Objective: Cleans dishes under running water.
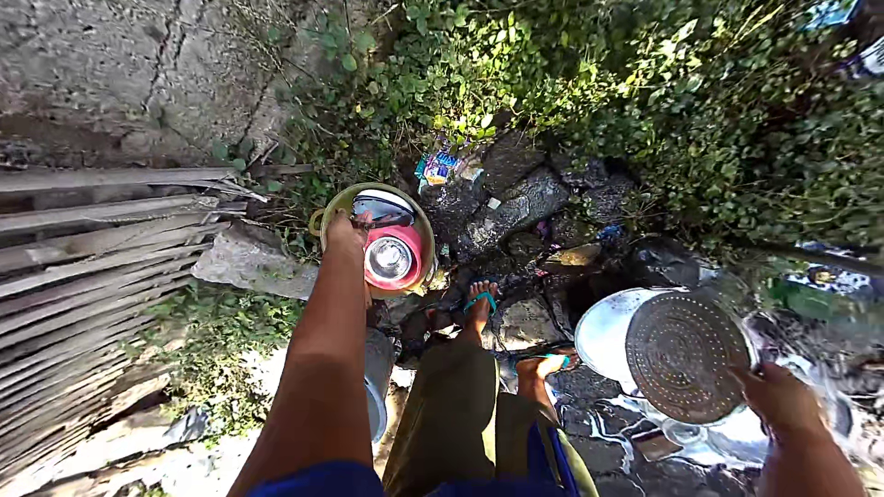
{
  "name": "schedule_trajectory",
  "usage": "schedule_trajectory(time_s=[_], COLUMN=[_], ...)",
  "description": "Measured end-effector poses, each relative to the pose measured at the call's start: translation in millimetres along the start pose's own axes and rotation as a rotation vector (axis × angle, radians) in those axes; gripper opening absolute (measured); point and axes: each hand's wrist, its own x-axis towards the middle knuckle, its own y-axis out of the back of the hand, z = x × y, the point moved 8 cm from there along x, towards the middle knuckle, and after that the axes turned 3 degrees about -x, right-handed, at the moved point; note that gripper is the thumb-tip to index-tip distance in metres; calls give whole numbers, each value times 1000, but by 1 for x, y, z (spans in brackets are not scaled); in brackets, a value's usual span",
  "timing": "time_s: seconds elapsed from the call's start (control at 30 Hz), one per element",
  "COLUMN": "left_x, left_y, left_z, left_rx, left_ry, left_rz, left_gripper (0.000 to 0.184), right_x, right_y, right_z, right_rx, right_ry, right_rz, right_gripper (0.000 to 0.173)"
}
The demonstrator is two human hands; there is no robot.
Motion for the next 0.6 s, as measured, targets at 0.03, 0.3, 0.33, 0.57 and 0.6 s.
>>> schedule_trajectory(time_s=[0.03,0.3,0.33,0.57,0.6], left_x=[9,-19,-45,-244,-270], left_y=[-8,-11,-14,-84,-94], left_z=[-2,-7,-11,-193,-233], left_rx=[-8,764,871,993,1018], left_ry=[13,-386,-439,-318,-265], left_rz=[-43,-180,-146,-716,-827], left_gripper=[50,59,60,57,56], right_x=[-1,-41,-44,-58,-58], right_y=[2,23,22,22,23], right_z=[-1,42,51,50,48], right_rx=[5,670,830,1137,1153], right_ry=[4,-260,-323,-350,-313], right_rz=[-1,111,132,209,204], right_gripper=[39,48,47,43,44])
